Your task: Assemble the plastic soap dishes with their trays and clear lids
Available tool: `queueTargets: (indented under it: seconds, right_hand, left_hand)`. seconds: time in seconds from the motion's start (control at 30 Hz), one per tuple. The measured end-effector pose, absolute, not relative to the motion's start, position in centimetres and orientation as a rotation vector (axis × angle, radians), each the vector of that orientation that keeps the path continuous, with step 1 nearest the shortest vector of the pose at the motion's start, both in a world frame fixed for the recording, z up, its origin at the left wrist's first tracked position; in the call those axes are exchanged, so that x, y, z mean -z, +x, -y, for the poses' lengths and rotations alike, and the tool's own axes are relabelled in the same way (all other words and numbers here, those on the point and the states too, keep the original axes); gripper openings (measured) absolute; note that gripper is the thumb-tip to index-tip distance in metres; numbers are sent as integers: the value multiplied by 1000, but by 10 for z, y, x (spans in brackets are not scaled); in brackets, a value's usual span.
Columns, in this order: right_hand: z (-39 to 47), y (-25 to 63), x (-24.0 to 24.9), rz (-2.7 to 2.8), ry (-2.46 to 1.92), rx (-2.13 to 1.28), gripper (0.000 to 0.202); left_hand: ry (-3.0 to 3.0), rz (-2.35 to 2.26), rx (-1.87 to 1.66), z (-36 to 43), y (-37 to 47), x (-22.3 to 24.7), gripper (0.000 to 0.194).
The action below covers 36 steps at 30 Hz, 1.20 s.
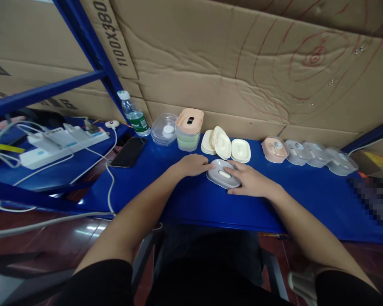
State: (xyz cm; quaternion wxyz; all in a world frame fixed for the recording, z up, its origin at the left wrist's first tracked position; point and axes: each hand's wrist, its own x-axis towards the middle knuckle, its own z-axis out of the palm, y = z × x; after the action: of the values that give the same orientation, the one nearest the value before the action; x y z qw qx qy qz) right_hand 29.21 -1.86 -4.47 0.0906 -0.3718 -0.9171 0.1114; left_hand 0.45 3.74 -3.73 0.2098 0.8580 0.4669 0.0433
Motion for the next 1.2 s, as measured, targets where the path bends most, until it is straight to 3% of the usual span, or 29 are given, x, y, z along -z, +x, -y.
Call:
queueTargets:
  seconds: [0.13, 0.27, 0.57, 0.77, 0.93, 1.13, 1.2]
  right_hand:
    - [10, 332, 26, 2771, -1180, -428, 83]
    - [6, 366, 13, 2722, -1453, -431, 76]
    - [10, 376, -2, 2550, -1870, -312, 63]
    - [9, 368, 4, 2543, -1777, -356, 59]
    - [9, 342, 17, 2610, -1368, -644, 72]
    - [12, 316, 28, 2645, -1182, -681, 80]
    - [11, 316, 30, 2649, -1213, -662, 81]
  left_hand:
    - [2394, -1285, -137, -34, 5, 37, 63]
    - [2411, -1296, -67, -35, 4, 37, 52]
    - [2414, -1318, -74, -36, 4, 41, 48]
    - [2464, -1353, -127, -34, 10, 41, 44]
    - [2424, -1522, -394, -32, 16, 40, 40]
    - [2096, -1924, -1332, -52, -30, 16, 22]
    - [2011, -2124, -1407, -60, -53, 9, 17]
